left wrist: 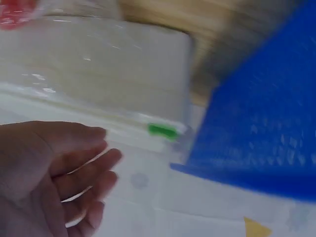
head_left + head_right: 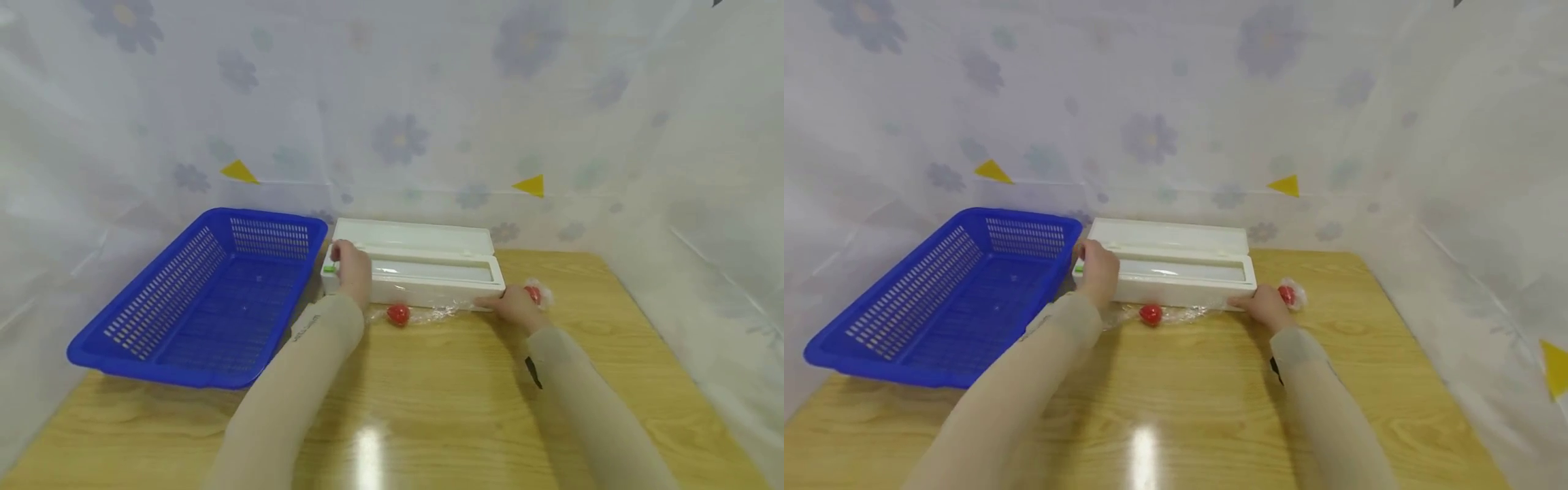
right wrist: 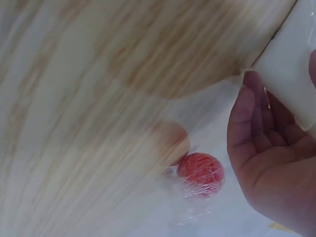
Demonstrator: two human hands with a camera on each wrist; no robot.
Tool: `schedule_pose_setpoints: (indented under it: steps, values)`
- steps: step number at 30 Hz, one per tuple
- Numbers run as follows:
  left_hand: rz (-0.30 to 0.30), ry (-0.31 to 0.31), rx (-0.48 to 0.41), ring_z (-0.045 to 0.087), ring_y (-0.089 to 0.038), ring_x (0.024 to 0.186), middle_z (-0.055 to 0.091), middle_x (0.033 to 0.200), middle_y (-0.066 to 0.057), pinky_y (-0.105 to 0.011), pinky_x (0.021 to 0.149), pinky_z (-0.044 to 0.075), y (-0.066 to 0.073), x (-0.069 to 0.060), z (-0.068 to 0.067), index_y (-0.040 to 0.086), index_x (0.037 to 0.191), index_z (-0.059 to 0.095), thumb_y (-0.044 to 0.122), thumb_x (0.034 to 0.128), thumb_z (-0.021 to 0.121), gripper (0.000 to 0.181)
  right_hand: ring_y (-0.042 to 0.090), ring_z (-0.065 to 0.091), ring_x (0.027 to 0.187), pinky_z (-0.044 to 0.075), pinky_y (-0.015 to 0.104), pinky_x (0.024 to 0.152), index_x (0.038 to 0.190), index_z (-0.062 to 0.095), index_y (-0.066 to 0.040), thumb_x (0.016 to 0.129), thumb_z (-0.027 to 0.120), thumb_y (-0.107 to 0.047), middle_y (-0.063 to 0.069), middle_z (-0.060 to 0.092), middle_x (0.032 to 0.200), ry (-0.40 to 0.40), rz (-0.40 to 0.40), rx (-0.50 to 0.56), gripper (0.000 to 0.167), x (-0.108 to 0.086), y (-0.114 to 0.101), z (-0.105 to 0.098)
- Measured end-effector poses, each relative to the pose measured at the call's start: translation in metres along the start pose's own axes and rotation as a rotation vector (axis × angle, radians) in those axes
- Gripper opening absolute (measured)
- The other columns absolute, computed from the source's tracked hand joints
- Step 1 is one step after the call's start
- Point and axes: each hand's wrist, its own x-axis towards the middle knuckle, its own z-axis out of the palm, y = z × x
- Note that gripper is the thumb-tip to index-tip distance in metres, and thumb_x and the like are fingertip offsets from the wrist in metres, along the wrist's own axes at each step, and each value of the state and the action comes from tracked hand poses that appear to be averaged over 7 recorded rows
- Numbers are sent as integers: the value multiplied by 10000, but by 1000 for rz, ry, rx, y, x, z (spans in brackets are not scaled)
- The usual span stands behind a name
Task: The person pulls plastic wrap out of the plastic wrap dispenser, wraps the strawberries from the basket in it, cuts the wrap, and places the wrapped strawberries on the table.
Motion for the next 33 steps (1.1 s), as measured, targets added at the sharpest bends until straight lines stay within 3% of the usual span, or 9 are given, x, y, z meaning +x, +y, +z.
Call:
schedule_pose_setpoints:
  steps: [2,5,8,11,14,19,26,29,33]
  values:
    - [28,90,-187,565,-162,913,656,976,-25,-300,816,450,11,-4,-7,94,1056,634,137,910,540,180,138,359,543,360,284,533,774,491,-55,840,617,-495,-17,356,570,-4,-10,-5,463,-3,-1,-1]
    - [146,254,-447,555,-190,937,630,1005,-47,-325,812,459,26,-12,-4,93,1082,606,143,898,549,199,189,507,675,444,336,624,978,553,23,843,628,-468,82,549,723,22,-47,-63,515,-8,-2,-2]
    - [214,371,-545,534,-207,979,584,1044,-59,-341,825,461,36,-17,13,95,1106,562,67,854,583,254,230,556,750,472,375,674,1018,575,50,850,617,-467,148,623,860,0,-71,-156,545,-14,-2,-2]
    - [243,450,-567,515,-196,1012,556,1079,-36,-339,853,455,42,-17,32,132,1130,547,16,806,611,350,206,512,677,449,339,616,859,589,-1,847,600,-502,91,596,763,-33,-55,-227,501,-18,-1,-1]
    - [312,466,-563,509,-195,1051,545,1111,-26,-348,891,449,47,-15,44,150,1154,544,71,839,579,327,173,471,631,401,298,564,753,564,-65,832,604,-529,25,529,677,-37,-43,-269,472,-19,0,2]
    - [435,444,-590,503,-213,1106,536,1164,-40,-376,980,413,52,-16,50,137,1130,566,275,895,524,276,162,461,594,370,288,525,692,549,-98,795,648,-527,0,519,647,-19,-66,-305,453,-20,2,8]
    - [505,444,-659,488,-233,1201,534,1247,-53,-387,1068,358,54,-14,53,118,1198,549,292,828,669,427,140,489,630,400,286,555,799,587,-85,808,689,-343,6,578,720,21,-256,-334,278,-23,13,6]
    - [489,399,-693,492,-226,1207,551,1237,-51,-380,1075,352,59,-12,52,112,1213,555,274,853,657,408,213,597,787,492,374,702,966,622,-40,818,651,-179,72,648,879,3,-384,-336,205,-26,16,6]
    - [427,393,-743,513,-212,1174,583,1189,-42,-377,1064,359,61,-9,50,123,1171,605,257,893,611,308,384,555,1114,427,518,960,1229,530,56,809,639,-101,222,592,1197,-26,-523,-278,462,-27,2,12]
